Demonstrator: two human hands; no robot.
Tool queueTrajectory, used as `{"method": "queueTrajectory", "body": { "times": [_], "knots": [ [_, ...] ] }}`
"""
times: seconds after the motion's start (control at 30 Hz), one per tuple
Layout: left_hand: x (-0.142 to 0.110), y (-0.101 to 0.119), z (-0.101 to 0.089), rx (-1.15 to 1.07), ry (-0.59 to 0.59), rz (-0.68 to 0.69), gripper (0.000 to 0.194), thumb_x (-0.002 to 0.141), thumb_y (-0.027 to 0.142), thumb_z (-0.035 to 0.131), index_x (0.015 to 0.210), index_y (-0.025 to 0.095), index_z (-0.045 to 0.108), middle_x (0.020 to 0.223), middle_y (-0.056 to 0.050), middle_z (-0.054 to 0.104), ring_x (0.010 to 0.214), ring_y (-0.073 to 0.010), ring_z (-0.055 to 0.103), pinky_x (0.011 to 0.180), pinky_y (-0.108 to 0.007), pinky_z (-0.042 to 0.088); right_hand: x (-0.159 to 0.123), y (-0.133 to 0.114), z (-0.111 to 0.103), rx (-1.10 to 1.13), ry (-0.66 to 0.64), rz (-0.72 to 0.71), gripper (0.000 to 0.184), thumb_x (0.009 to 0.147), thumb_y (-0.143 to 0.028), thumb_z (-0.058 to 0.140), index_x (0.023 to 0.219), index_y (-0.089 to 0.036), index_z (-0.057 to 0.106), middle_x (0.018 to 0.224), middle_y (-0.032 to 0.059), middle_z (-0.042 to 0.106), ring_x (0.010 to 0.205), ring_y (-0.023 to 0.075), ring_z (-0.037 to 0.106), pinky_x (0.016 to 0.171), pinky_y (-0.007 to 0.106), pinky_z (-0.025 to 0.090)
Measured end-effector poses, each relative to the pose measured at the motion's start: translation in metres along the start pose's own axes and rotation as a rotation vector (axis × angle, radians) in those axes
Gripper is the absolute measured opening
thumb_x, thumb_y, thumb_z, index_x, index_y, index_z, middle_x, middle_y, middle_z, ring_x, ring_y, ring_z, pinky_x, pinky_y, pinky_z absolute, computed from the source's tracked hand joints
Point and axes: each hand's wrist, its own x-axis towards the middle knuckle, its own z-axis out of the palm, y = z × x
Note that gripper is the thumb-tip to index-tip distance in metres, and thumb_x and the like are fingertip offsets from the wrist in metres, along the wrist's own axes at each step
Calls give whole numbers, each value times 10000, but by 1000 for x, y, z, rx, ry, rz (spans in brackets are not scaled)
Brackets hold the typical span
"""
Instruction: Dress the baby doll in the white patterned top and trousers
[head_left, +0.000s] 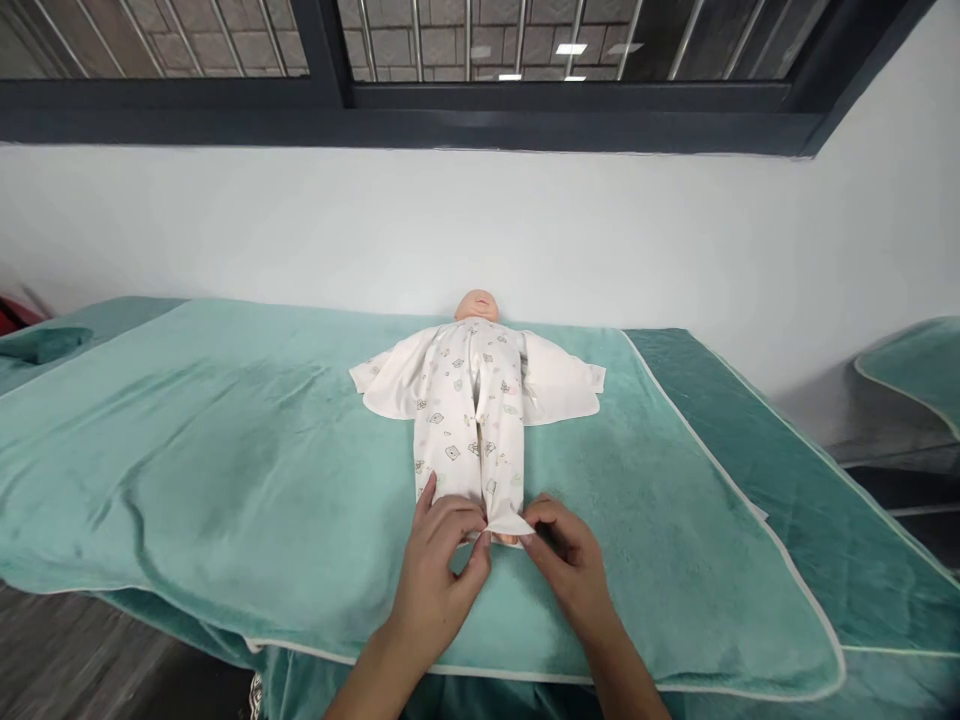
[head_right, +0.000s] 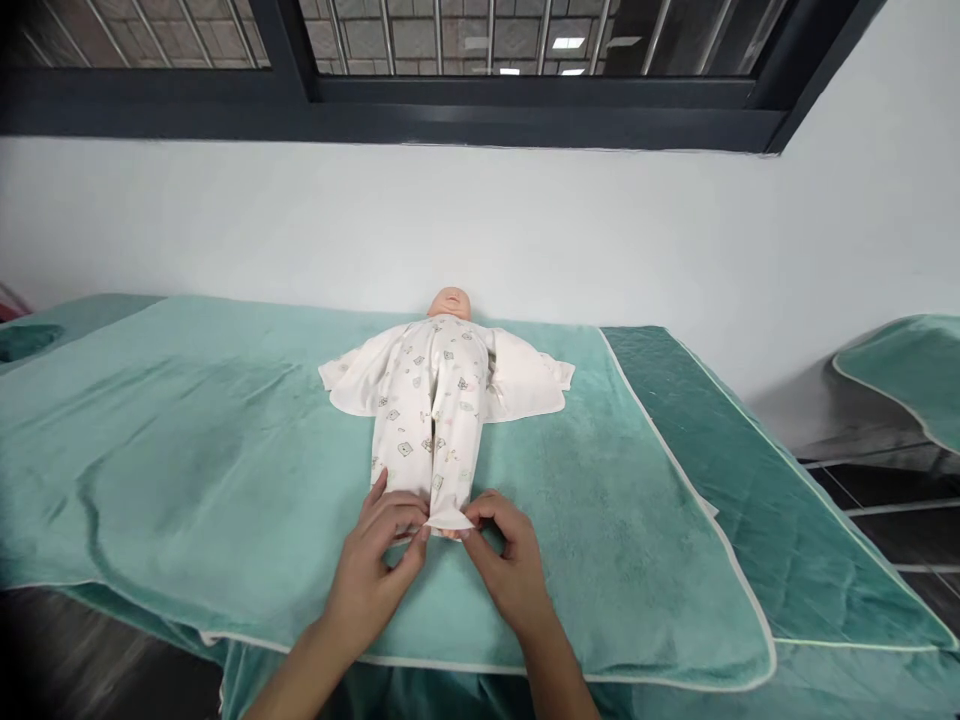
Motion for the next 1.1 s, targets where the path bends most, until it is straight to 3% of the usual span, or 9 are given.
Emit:
{"method": "queueTrajectory", "body": {
  "times": [0.17,0.3,0.4,0.5,0.63,0.73,0.87,1.0,1.1],
  "knots": [
    [-7,7,-5,13,7,73,181,867,124,571,954,277,610,881,1,700,858,-175,674,1191,-553,375,-2,1,-6,14,-37,-28,284,893,-420,673,730,-205,588,700,4,538,681,162,510,621,281,396],
    [-8,10,-12,-43,-29,149,226,877,95,564,995,284,601,902,-8,710,893,-191,670,1113,-511,453,-3,3,-8,0,-82,-20,465,984,-482,514,617,-196,511,617,3,494,605,147,475,591,289,369],
    [1,-7,-23,-73,36,101,217,909,112,534,1015,281,620,999,-25,721,1010,-208,660,1029,-450,499,-3,3,-6,-73,-34,47,570,1045,-449,384,546,-193,482,520,-5,480,513,127,459,551,286,351],
    [22,-45,-33,32,147,-78,211,952,202,499,1084,268,650,1125,-53,709,1104,-230,632,987,-422,511,8,3,-8,-308,-22,69,535,1028,-425,453,542,-201,454,501,-18,464,491,123,447,529,283,338],
    [58,-100,-33,249,57,-161,346,952,270,470,1244,216,647,1343,-104,637,1358,-307,486,1132,-525,409,55,13,-20,-611,49,-115,229,989,-286,496,826,-214,639,825,43,651,776,199,595,719,328,472],
    [76,-123,-25,315,-59,-153,397,945,266,478,1308,209,630,1430,-119,594,1477,-327,365,1200,-563,312,99,30,-26,-741,-59,-253,278,938,-145,469,1108,-196,683,1188,112,658,1133,271,572,994,426,462],
    [89,-129,-20,414,-121,-137,406,958,242,454,1329,224,617,1467,-116,570,1510,-342,315,1224,-602,231,132,46,-25,-828,-232,-292,305,916,-134,511,1151,-152,704,1189,139,655,1132,278,567,1041,449,444],
    [104,-129,-22,486,-188,-81,364,939,210,479,1256,215,658,1390,-99,634,1484,-322,365,1258,-590,157,135,51,-24,-948,-296,-359,357,927,-165,505,1242,-164,675,1274,151,621,1257,292,510,1154,497,351],
    [118,-129,-19,381,-206,-58,329,917,223,518,1196,210,692,1326,-80,676,1425,-298,446,1284,-543,106,137,55,-24,-995,-359,-419,416,899,-185,560,1306,-187,645,1335,144,600,1335,312,455,1209,516,277]
  ]
}}
